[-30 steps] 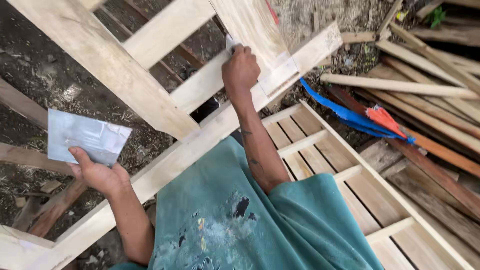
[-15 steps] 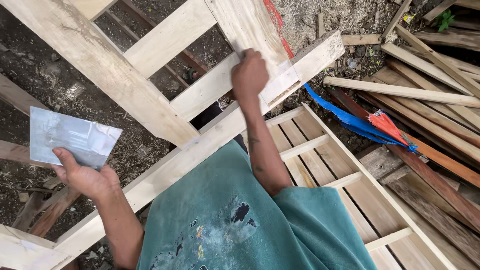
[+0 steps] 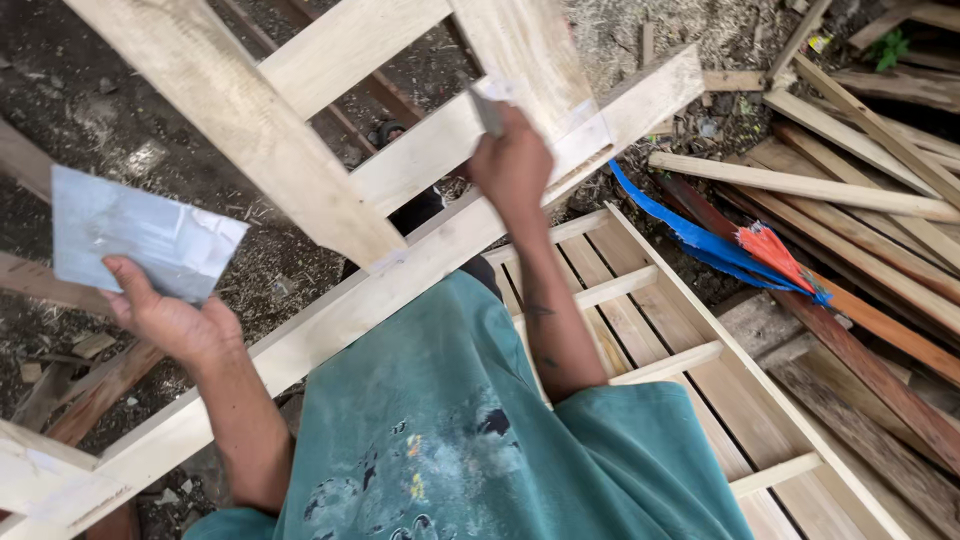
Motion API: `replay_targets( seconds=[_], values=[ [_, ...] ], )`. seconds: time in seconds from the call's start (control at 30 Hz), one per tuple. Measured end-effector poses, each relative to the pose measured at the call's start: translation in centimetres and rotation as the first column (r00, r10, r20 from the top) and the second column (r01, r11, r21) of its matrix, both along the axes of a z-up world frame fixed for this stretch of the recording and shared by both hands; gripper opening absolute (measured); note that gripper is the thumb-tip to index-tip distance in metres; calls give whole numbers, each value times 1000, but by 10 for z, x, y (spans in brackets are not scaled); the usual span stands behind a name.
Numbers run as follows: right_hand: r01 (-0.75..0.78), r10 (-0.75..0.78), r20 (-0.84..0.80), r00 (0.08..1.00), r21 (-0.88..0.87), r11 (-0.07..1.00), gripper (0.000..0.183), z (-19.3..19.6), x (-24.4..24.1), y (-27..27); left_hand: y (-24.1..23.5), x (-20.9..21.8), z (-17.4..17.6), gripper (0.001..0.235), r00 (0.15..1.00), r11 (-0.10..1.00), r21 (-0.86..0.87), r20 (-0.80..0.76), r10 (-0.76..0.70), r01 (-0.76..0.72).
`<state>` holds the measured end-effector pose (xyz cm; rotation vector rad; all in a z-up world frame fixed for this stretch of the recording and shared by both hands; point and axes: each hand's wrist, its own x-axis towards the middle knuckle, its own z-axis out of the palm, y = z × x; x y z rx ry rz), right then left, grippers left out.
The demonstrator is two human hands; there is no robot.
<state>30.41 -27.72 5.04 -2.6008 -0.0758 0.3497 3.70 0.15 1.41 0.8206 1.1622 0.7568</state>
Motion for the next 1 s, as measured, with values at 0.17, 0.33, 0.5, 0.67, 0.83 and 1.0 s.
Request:
replay_targets(
  seconds=[0.17,0.33,0.5,0.67,0.83,1.0],
  values=[
    [-389,384,75,920,284,876,46,21,-13,-15,-12,-28,-16,50,985,996,88,169,-39,24],
    [-561,655,60,753,578,592,35,43,-64,27,-51,-34,-19,54,981,999,-39,193,-17,25],
    [-575,702,336,628,808,128,28,14,-109,48,-121,-6,-8,48,834,982,-85,517,191,-171],
    [-658,728,357,586,733,170,34,-15,-109,38,-168,15,25,42,794,911,-61,468,387,-408],
    [-752,822,359,442,648,122,34,7,-47,30,-197,24,43,38,863,866,171,293,411,-471],
    [-959,739,667,-91,140,-245,32,55,-18,40,-214,43,38,36,906,839,362,44,420,-406]
  ],
)
